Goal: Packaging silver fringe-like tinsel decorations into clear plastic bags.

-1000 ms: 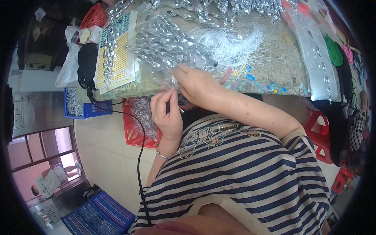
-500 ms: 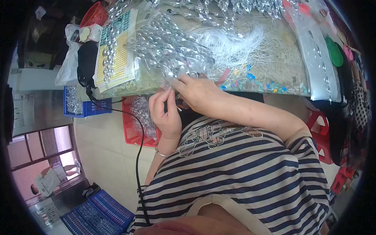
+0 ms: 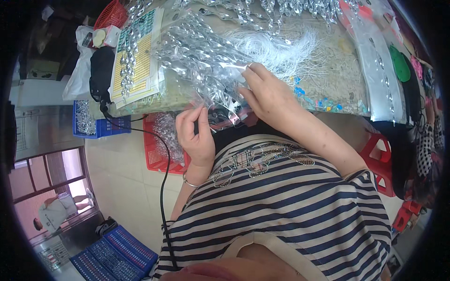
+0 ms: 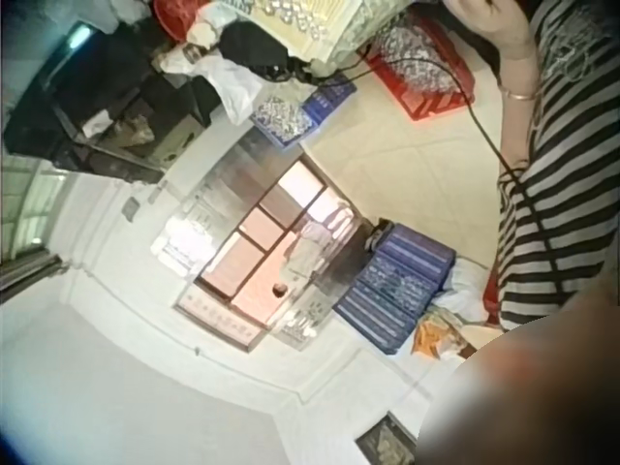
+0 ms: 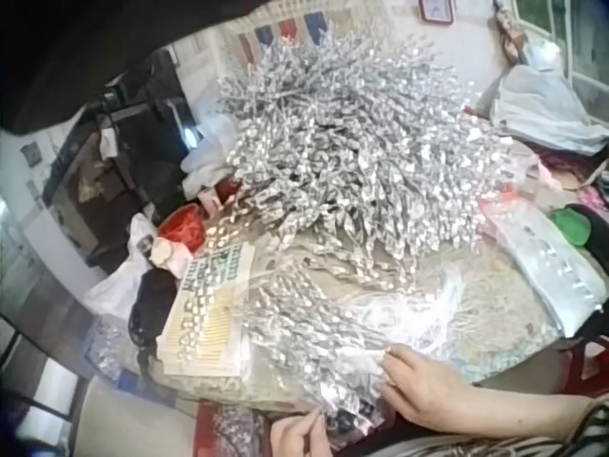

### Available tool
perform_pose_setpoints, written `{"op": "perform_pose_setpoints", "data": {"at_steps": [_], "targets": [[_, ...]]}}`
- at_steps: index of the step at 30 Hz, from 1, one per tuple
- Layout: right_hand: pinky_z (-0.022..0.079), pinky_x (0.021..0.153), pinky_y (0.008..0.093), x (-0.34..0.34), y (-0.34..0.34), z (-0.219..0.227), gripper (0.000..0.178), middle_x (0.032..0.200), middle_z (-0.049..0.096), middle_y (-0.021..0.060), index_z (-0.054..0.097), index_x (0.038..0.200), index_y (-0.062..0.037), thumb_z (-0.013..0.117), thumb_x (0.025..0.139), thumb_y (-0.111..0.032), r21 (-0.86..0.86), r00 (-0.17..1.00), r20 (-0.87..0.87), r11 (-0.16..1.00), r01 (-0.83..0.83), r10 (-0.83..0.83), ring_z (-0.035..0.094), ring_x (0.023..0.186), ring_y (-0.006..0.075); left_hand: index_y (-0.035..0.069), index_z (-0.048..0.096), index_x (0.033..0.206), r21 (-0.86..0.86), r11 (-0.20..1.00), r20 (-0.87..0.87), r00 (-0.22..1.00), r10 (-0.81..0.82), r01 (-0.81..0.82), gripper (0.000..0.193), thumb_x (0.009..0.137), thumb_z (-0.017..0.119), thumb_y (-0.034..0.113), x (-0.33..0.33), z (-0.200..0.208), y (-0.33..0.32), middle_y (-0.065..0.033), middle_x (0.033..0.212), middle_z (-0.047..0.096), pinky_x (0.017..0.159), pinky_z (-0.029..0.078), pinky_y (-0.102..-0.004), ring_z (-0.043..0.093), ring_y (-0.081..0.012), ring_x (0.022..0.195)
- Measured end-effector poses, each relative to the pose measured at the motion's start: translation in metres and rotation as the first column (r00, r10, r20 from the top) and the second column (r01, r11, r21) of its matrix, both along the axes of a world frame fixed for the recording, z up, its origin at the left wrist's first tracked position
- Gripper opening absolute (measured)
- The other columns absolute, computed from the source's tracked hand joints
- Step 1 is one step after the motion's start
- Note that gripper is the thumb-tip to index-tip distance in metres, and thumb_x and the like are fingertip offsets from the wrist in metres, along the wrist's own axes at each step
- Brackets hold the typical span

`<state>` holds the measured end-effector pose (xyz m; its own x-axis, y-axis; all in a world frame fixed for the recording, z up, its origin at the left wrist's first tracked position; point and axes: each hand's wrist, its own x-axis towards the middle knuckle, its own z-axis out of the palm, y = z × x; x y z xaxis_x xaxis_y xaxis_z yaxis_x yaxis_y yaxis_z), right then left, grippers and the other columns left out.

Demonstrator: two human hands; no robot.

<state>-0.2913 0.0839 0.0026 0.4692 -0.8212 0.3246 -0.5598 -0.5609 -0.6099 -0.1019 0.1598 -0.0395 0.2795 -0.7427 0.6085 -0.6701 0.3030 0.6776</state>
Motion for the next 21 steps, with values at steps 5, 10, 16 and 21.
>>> {"op": "perform_pose_setpoints", "data": {"at_steps": [5,10,16,21], "targets": [[0.052,0.072,0.0431,0.013,-0.011,0.001,0.03,0.114,0.06,0.0237,0.056,0.117,-0.0016,0.061,0.091,-0.016,0.094,0.999,0.044,0.995,0.019,-0.023,0.064,0.091,0.0381,0.002,0.07,0.099,0.056,0.998,-0.058,0.998,-0.001,0.005,0.014,0.085,0.068,-0.001,-0.004,-0.001,0.002,-0.0102,0.091,0.061,0.078,0.048,-0.0304,0.059,-0.0217,0.085],[0.051,0.064,0.0373,0.019,-0.015,-0.012,0.03,0.083,0.067,0.0193,0.057,0.121,-0.0014,0.06,0.093,-0.012,0.017,1.0,0.015,1.0,-0.017,0.017,0.067,0.073,0.0337,0.002,0.07,0.099,0.007,1.0,-0.004,1.0,0.002,-0.002,0.017,0.082,0.071,-0.002,-0.002,-0.004,0.0,-0.009,0.086,0.06,0.07,0.047,-0.0314,0.058,-0.0221,0.077],[0.051,0.059,0.0287,0.029,0.008,0.009,0.028,0.083,0.067,0.015,0.057,0.121,-0.0005,0.056,0.097,-0.013,0.238,0.97,0.197,0.953,-0.188,0.143,0.068,0.067,0.0188,0.003,0.07,0.099,-0.01,1.0,-0.022,1.0,-0.009,0.008,0.017,0.083,0.07,-0.002,-0.002,-0.001,-0.004,-0.0085,0.085,0.06,0.069,0.047,-0.0315,0.058,-0.0219,0.077],[0.05,0.058,0.0299,0.028,0.004,0.011,0.029,0.083,0.068,0.0127,0.057,0.124,-0.0024,0.055,0.097,-0.013,0.687,0.932,0.361,0.668,-0.287,0.03,0.068,0.066,0.0169,0.003,0.07,0.1,-0.032,0.999,-0.029,1.0,-0.007,0.006,0.017,0.084,0.07,-0.001,-0.002,0.0,-0.003,-0.0087,0.085,0.059,0.068,0.047,-0.031,0.058,-0.0217,0.076]]}}
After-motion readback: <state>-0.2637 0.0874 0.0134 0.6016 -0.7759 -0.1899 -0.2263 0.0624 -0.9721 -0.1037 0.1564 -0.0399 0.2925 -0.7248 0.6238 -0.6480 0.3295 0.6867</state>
